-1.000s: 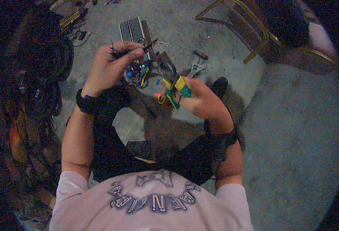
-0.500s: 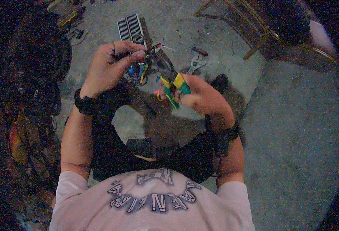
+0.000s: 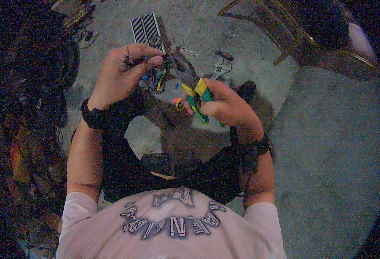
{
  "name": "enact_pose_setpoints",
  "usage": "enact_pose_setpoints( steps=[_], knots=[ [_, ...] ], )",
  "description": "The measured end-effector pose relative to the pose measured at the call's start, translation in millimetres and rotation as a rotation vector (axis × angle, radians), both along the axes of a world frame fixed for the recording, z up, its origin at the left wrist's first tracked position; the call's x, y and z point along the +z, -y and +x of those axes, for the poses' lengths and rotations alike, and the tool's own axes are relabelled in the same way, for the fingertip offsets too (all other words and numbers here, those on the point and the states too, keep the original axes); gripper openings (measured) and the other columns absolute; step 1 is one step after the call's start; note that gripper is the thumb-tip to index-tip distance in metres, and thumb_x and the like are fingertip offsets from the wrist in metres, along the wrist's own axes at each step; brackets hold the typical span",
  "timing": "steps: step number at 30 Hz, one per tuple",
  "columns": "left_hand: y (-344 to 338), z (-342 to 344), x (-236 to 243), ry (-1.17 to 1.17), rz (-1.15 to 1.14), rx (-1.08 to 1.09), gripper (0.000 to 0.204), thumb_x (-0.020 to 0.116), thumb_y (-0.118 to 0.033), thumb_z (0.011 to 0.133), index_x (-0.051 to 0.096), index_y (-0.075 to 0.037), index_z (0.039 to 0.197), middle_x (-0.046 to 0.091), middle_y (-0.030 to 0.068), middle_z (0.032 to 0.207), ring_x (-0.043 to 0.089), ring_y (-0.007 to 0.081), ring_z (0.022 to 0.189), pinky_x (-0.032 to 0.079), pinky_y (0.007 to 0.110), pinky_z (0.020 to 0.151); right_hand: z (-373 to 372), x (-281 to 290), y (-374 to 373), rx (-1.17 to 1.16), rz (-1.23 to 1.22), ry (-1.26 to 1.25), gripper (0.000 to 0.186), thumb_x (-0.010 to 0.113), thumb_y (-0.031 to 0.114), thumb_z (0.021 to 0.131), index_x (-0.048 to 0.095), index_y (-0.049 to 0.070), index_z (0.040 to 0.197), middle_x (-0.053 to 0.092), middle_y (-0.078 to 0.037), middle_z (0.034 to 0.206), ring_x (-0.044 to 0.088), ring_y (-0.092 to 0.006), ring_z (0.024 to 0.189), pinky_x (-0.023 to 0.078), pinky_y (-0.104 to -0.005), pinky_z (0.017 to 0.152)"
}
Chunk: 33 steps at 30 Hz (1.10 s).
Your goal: Stripping and connecting electrical wires using pliers and specialized tools.
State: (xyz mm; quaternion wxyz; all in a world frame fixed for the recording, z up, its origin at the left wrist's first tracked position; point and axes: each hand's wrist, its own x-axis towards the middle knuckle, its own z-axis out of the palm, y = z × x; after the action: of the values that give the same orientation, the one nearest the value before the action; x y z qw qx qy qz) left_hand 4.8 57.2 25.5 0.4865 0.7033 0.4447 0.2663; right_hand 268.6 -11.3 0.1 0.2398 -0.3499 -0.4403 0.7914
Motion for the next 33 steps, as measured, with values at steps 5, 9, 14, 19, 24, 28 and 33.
enact_pose_setpoints(
  steps=[5, 9, 14, 19, 24, 28, 33],
  knots=[
    [0.9, 0.8, -3.4, 0.04, 0.026, 0.026, 0.016, 0.068, -0.01, 0.09, 0.07, 0.0, 0.101, 0.072, 0.0046, 0.091, 0.065, 0.0109, 0.086, 0.05, 0.026, 0.078, 1.2, -23.2, 9.4, -0.099, 0.083, 0.208, 0.042, 0.06, 0.0, 0.078, 0.057, 0.001, 0.12, 0.067, -0.005, 0.102, 0.063, -0.0176, 0.094, 0.048, -0.0305, 0.086],
    [2.6, 3.2, 1.8, 0.063, -0.017, 0.048, 0.017, 0.068, -0.011, 0.09, 0.07, 0.001, 0.102, 0.073, 0.006, 0.09, 0.066, 0.0113, 0.086, 0.052, 0.026, 0.078, -13.1, -22.0, 12.1, -0.269, 0.603, 0.453, 0.049, 0.049, -0.012, 0.076, 0.052, -0.002, 0.124, 0.063, -0.006, 0.093, 0.06, -0.0163, 0.085, 0.048, -0.0308, 0.075],
    [3.7, 5.1, 4.4, 0.095, -0.07, 0.065, 0.018, 0.068, -0.012, 0.091, 0.07, 0.002, 0.102, 0.073, 0.0058, 0.089, 0.066, 0.0112, 0.085, 0.051, 0.026, 0.078, -14.4, -17.4, 12.6, -0.314, 0.85, 0.708, 0.051, 0.057, -0.011, 0.078, 0.05, -0.001, 0.128, 0.065, -0.011, 0.093, 0.064, -0.0205, 0.085, 0.049, -0.0341, 0.078],
    [5.7, 6.5, 5.6, 0.095, -0.103, 0.091, 0.018, 0.067, -0.012, 0.091, 0.07, 0.003, 0.101, 0.072, 0.0058, 0.088, 0.066, 0.0115, 0.084, 0.051, 0.026, 0.077, -17.1, -8.7, 5.0, -0.294, 0.873, 0.831, 0.047, 0.066, 0.002, 0.07, 0.056, 0.005, 0.115, 0.064, -0.02, 0.1, 0.062, -0.042, 0.093, 0.052, -0.046, 0.077],
    [6.5, 7.5, 3.5, 0.151, -0.137, 0.09, 0.019, 0.067, -0.012, 0.092, 0.07, 0.003, 0.102, 0.072, 0.0057, 0.087, 0.066, 0.0114, 0.082, 0.051, 0.025, 0.075, -21.8, 6.1, 2.5, -0.289, 0.926, 0.985, 0.047, 0.067, 0.002, 0.068, 0.055, 0.006, 0.114, 0.063, -0.019, 0.101, 0.062, -0.0409, 0.092, 0.051, -0.0469, 0.077],
    [6.4, 6.3, 3.4, 0.142, -0.106, 0.076, 0.019, 0.067, -0.012, 0.091, 0.07, 0.003, 0.103, 0.071, 0.0055, 0.086, 0.066, 0.0109, 0.081, 0.051, 0.025, 0.074, -24.2, 5.8, 2.9, -0.312, 1.103, 1.128, 0.052, 0.067, 0.002, 0.065, 0.053, 0.006, 0.115, 0.062, -0.018, 0.105, 0.061, -0.0397, 0.095, 0.051, -0.0454, 0.078],
    [6.8, 4.5, 5.6, 0.142, -0.158, 0.089, 0.019, 0.067, -0.012, 0.092, 0.07, 0.003, 0.103, 0.071, 0.0054, 0.084, 0.065, 0.0103, 0.079, 0.051, 0.025, 0.073, -24.6, 6.1, -0.4, -0.283, 1.122, 1.188, 0.052, 0.066, 0.0, 0.064, 0.052, 0.006, 0.115, 0.061, -0.017, 0.105, 0.06, -0.0394, 0.095, 0.05, -0.0453, 0.078]
  ],
)
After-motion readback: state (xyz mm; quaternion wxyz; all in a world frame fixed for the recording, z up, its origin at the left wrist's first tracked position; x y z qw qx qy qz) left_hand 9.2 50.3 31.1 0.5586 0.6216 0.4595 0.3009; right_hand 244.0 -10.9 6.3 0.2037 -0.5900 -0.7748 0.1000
